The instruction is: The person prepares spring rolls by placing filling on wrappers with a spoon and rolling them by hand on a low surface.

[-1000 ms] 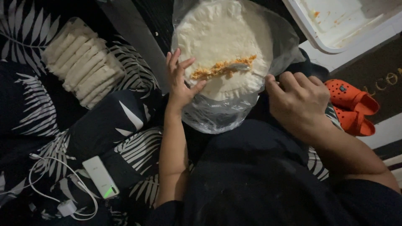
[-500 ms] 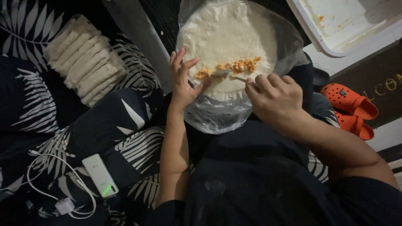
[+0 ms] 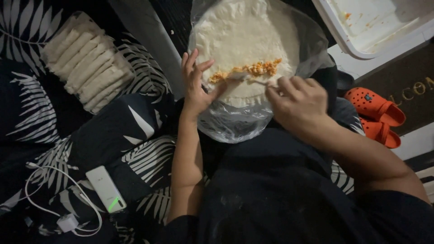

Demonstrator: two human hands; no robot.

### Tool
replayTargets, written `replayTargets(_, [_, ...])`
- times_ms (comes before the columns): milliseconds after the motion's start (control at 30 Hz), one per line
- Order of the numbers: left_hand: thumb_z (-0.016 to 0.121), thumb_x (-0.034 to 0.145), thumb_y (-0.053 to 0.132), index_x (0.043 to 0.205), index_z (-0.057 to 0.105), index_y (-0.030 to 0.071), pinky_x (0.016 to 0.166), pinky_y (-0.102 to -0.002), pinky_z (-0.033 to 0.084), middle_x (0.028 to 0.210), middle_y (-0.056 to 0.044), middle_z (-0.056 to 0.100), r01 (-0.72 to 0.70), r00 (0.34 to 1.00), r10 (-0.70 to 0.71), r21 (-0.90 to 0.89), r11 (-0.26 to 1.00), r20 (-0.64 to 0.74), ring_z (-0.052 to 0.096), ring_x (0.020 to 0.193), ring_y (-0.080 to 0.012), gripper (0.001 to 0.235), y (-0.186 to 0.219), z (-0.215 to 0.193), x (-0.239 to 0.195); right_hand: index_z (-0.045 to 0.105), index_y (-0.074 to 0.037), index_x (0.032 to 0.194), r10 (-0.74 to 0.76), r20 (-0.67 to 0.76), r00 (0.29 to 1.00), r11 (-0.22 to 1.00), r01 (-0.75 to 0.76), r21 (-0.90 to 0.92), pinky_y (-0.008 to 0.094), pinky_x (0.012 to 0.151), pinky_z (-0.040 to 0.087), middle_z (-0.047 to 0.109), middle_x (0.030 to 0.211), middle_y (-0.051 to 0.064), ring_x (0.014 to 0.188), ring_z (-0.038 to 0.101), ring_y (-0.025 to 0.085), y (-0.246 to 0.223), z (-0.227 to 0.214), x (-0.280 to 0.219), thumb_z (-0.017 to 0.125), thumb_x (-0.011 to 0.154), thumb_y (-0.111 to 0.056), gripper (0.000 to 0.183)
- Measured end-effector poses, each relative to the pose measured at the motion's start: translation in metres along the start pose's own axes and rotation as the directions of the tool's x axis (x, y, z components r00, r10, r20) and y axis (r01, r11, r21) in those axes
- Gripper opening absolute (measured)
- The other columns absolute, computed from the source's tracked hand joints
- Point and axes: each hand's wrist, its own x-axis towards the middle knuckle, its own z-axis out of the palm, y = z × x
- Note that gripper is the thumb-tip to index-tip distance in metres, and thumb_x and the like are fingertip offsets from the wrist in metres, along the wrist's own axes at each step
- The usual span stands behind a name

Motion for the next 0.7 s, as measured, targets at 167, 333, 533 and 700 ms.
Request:
replayTargets(167, [0.084, 0.084, 0.062, 0.139, 0.062, 0.021, 0.126, -0.060, 0.012, 0.165, -0.008, 0.026, -0.002, 1.000, 0.002, -0.074, 0.997, 0.001, 0.007, 0.156, -0.0414, 0.072, 0.004, -0.003, 0.001, 0.070, -0.011, 0.090, -0.064, -0.037, 0.997, 0.992, 0.067, 0.107, 0.035, 0.055, 0.037, 0.057, 0.084, 0.009, 0.065, 0.055, 0.024, 0.001, -0.013, -0.002, 0.061, 0.087, -0.011, 0.010])
replayTargets(333, [0.085, 0.085, 0.026, 0.142, 0.060, 0.021, 0.126, -0.060, 0.014, 0.166, -0.010, 0.024, 0.001, 0.999, 0.001, -0.058, 0.998, 0.039, 0.005, 0.157, -0.0411, 0.063, 0.004, -0.007, 0.002, 0.068, -0.012, 0.091, -0.088, -0.041, 0.995, 0.994, 0.091, 0.062, 0.036, 0.054, 0.037, 0.054, 0.082, 0.008, 0.063, 0.052, 0.025, 0.002, 0.016, 0.001, 0.059, 0.082, -0.012, 0.012])
replayTargets(533, [0.081, 0.085, 0.042, 0.143, 0.060, 0.022, 0.126, -0.059, 0.012, 0.166, -0.008, 0.023, 0.003, 0.999, -0.001, -0.072, 0.997, 0.040, 0.004, 0.157, -0.0405, 0.065, -0.005, -0.005, -0.002, 0.070, -0.011, 0.095, -0.061, -0.009, 0.998, 0.991, 0.061, 0.118, 0.034, 0.053, 0.038, 0.056, 0.085, 0.009, 0.064, 0.055, 0.024, -0.001, 0.014, 0.000, 0.059, 0.081, -0.010, 0.017])
replayTargets(700, [0.083, 0.089, 0.044, 0.145, 0.059, 0.022, 0.127, -0.057, 0.012, 0.167, -0.008, 0.022, 0.001, 0.999, 0.002, -0.064, 0.998, 0.050, 0.004, 0.158, -0.0386, 0.064, -0.007, -0.005, -0.004, 0.071, -0.012, 0.094, -0.064, 0.004, 0.998, 0.982, 0.062, 0.178, 0.038, 0.056, 0.043, 0.058, 0.082, 0.009, 0.066, 0.061, 0.029, 0.009, -0.013, -0.009, 0.060, 0.082, -0.015, 0.017])
